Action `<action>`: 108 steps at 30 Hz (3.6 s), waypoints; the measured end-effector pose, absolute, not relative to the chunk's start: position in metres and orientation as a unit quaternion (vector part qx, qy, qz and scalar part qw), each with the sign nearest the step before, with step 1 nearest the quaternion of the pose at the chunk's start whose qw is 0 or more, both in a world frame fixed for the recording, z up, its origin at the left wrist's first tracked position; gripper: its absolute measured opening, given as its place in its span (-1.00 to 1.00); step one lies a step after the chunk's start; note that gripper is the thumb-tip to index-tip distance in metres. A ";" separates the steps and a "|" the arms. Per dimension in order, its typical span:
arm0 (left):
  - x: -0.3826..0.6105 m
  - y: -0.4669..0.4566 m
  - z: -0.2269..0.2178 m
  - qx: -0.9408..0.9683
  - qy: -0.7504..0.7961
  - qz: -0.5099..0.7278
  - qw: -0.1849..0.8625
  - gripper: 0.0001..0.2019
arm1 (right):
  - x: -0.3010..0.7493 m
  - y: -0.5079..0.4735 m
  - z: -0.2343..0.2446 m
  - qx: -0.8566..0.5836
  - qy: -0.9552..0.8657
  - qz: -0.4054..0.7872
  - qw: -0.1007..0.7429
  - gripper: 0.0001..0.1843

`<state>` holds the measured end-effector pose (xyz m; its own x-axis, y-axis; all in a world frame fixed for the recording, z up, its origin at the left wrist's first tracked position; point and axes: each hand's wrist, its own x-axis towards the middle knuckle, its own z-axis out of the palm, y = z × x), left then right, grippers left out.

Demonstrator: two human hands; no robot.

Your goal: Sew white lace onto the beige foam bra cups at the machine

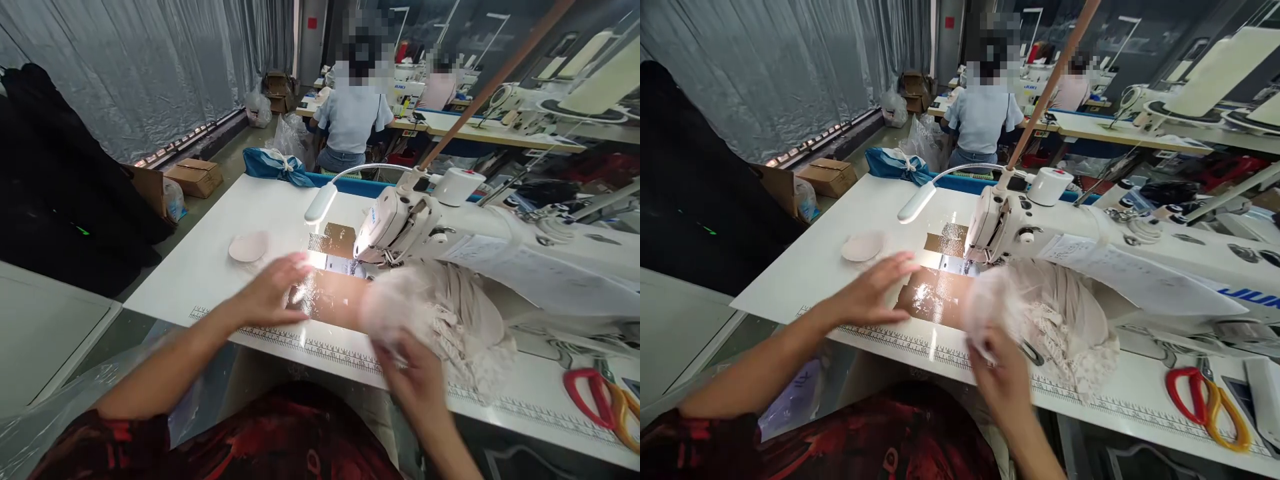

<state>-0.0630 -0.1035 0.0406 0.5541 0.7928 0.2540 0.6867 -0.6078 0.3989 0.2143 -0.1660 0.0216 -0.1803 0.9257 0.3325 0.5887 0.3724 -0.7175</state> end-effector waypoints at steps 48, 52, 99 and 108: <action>-0.035 -0.145 0.047 0.740 0.395 0.283 0.465 -0.51 | 0.179 -0.157 0.030 -0.400 -0.696 0.480 0.353 -0.79; -0.026 -0.143 0.049 0.722 0.399 0.233 0.516 -0.75 | 0.176 -0.155 0.030 -0.408 -0.708 0.414 0.401 -0.86; 0.042 -0.043 0.016 0.848 0.510 0.125 0.068 -0.80 | 0.248 -0.082 0.043 -0.532 -0.745 0.311 0.255 -0.80; 0.052 -0.062 0.023 0.889 0.442 0.046 0.108 -0.70 | 0.218 -0.067 0.017 -0.504 -0.841 0.167 0.103 -0.69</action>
<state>0.0525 -0.0623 0.0233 0.6047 0.7964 -0.0136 0.7766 -0.5857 0.2320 0.2179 -0.0673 0.0170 -0.4702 0.8825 0.0041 0.8136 0.4353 -0.3853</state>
